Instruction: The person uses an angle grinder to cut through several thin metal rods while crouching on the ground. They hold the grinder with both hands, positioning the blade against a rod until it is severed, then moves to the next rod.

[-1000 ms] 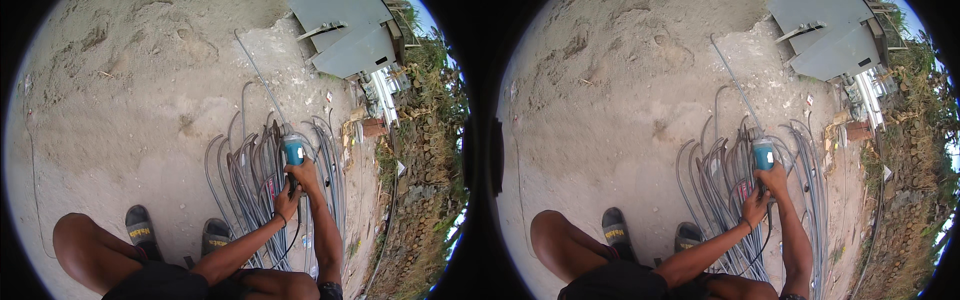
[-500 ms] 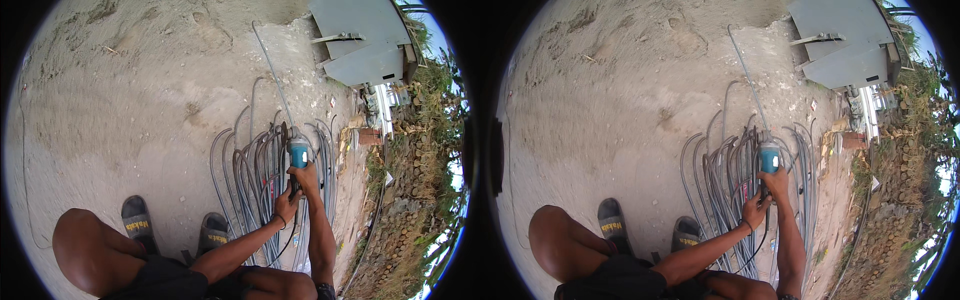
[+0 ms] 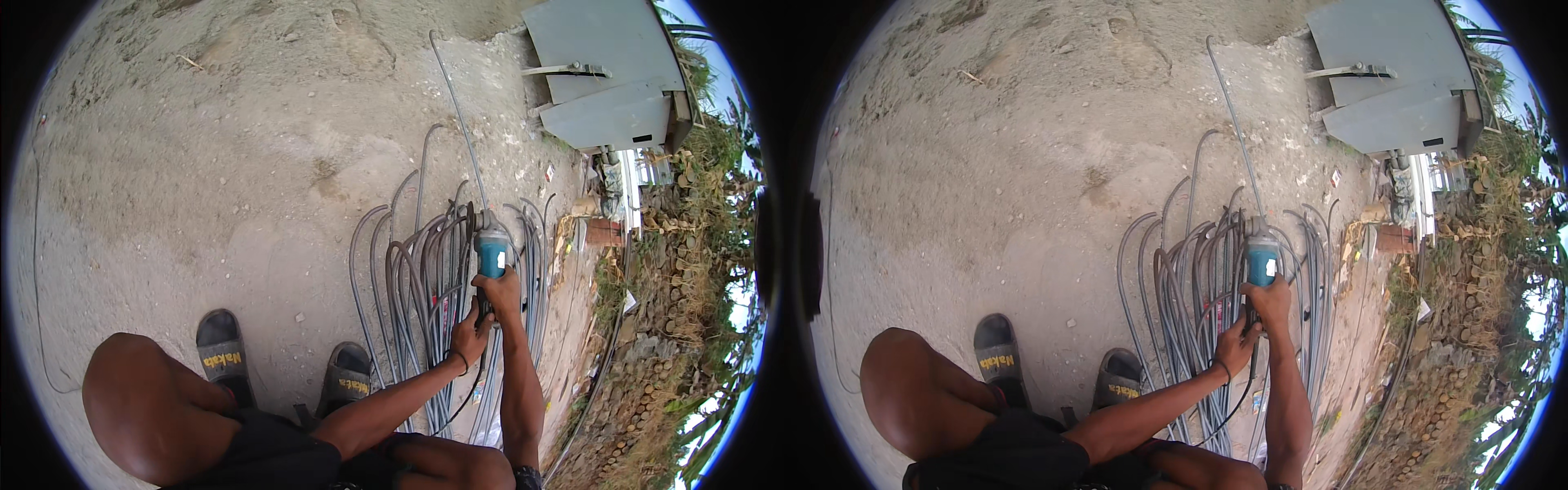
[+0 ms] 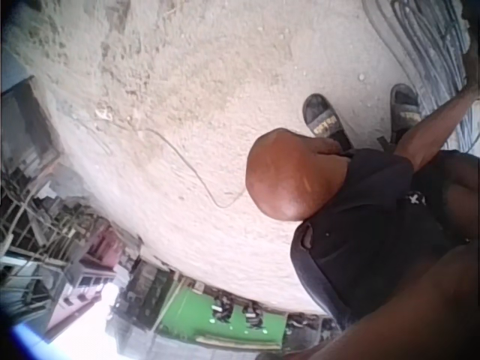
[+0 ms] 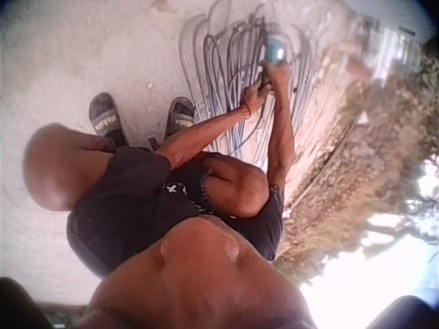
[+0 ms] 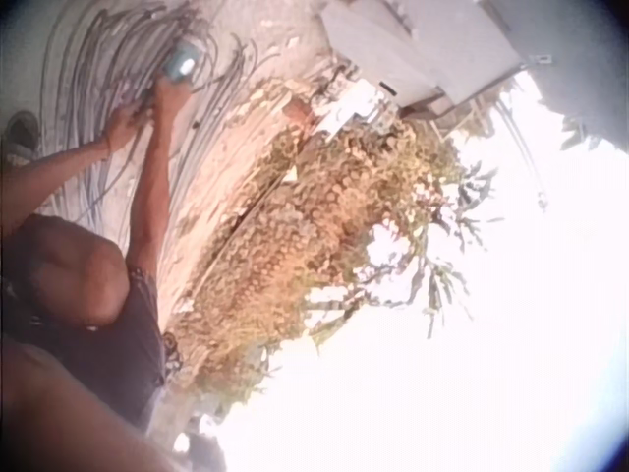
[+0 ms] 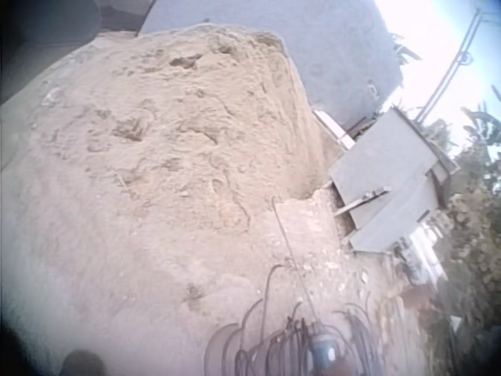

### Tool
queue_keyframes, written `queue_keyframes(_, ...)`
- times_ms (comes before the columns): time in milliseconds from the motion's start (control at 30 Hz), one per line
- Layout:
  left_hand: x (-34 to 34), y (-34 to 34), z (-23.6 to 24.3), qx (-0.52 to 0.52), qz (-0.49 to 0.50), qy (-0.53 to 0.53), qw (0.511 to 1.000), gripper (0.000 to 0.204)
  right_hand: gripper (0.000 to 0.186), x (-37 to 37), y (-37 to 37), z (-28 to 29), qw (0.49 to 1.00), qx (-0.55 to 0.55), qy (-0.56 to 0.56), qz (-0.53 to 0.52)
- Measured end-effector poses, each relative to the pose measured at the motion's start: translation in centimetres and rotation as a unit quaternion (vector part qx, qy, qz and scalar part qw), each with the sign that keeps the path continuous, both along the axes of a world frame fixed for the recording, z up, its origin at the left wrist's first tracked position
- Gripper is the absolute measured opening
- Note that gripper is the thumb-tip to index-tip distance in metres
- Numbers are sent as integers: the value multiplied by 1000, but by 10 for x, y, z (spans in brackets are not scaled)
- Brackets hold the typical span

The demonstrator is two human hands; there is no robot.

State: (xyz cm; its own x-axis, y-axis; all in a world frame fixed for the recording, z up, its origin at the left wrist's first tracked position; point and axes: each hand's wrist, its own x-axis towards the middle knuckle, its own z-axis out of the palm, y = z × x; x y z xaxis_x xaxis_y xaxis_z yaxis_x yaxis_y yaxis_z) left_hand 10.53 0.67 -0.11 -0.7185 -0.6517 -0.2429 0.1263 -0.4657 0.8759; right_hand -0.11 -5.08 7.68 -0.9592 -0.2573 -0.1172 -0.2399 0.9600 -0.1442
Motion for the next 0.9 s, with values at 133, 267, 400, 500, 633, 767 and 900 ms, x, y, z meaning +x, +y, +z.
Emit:
queue_keyframes(133,-2,1,-3,10,-1,7,1000,65,53,-2,2,-4,1000,9,-3,6)
queue_keyframes(267,1,-3,2,13,-21,8,1000,64,48,-5,9,-8,999,6,27,16)
queue_keyframes(400,8,-16,12,29,-75,-23,996,59,48,-10,13,-11,1000,5,12,6)
queue_keyframes(500,11,-21,13,49,-117,-40,991,59,47,-8,10,-10,1000,19,13,15)
queue_keyframes(633,10,-17,9,27,-86,-28,996,59,46,-7,8,-12,1000,24,3,4)
queue_keyframes(767,13,-23,17,47,-102,-17,994,62,48,-6,9,-7,999,40,13,12)
queue_keyframes(900,9,-20,14,40,-85,-11,996,64,50,-9,7,-6,999,51,10,7)
